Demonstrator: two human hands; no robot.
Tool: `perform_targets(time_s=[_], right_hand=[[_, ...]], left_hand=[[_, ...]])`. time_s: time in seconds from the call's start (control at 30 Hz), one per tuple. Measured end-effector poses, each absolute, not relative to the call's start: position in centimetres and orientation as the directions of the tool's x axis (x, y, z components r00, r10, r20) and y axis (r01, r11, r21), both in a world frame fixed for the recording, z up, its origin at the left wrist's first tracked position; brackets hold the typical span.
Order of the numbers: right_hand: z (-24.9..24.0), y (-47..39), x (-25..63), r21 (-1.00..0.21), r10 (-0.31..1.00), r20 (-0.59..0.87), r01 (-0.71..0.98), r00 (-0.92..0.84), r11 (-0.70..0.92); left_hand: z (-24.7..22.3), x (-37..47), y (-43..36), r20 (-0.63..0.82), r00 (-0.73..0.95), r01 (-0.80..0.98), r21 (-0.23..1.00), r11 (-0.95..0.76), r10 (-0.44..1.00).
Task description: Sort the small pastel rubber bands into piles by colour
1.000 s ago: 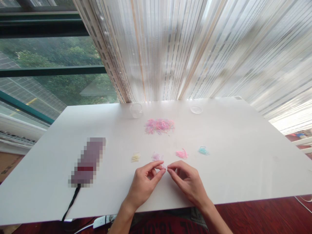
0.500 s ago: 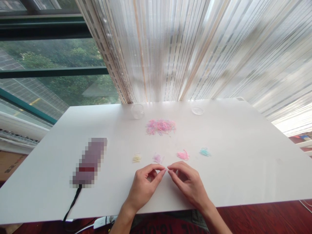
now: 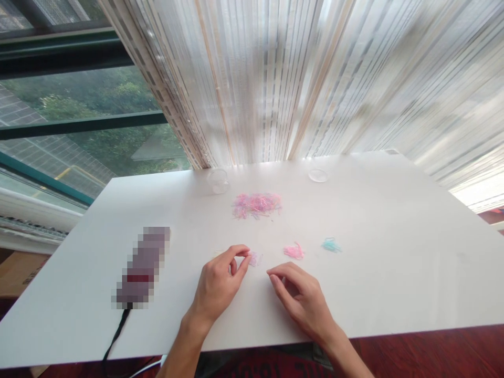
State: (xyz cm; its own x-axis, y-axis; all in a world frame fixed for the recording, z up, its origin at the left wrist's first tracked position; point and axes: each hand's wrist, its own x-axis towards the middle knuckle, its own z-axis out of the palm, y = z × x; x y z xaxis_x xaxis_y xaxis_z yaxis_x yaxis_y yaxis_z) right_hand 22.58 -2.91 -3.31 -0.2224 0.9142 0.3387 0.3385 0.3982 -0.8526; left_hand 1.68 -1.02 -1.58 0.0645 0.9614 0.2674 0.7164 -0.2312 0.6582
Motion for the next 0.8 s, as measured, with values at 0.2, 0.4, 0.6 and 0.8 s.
perform_targets(time_s=[0.2,0.4,0.6,0.8], right_hand=[[-3.54,-2.91,22.69,-0.848,0.904,0.354,0.326,-0.240,0.418],[-3.65,-2.99,22.62,-0.850,0.907,0.339,0.332,-0.250,0.409],[-3.73,-2.94,22.65,-0.850,0.912,0.325,0.346,-0.252,0.398],[-3.60,-2.93,22.60,-0.853,0.915,0.316,0.348,-0.252,0.390]], left_hand=[[-2.11,1.95,-0.97,0.280,0.082,0.781,0.579,-0.236,0.957],[-1.55,1.73,-0.79,0.321,0.179,0.795,0.510,-0.329,0.930],[-1.72,1.72,-1.06,0.290,0.188,0.808,0.498,-0.316,0.938],[-2.28,1.93,-1.62,0.291,0.202,0.828,0.459,-0.321,0.935]])
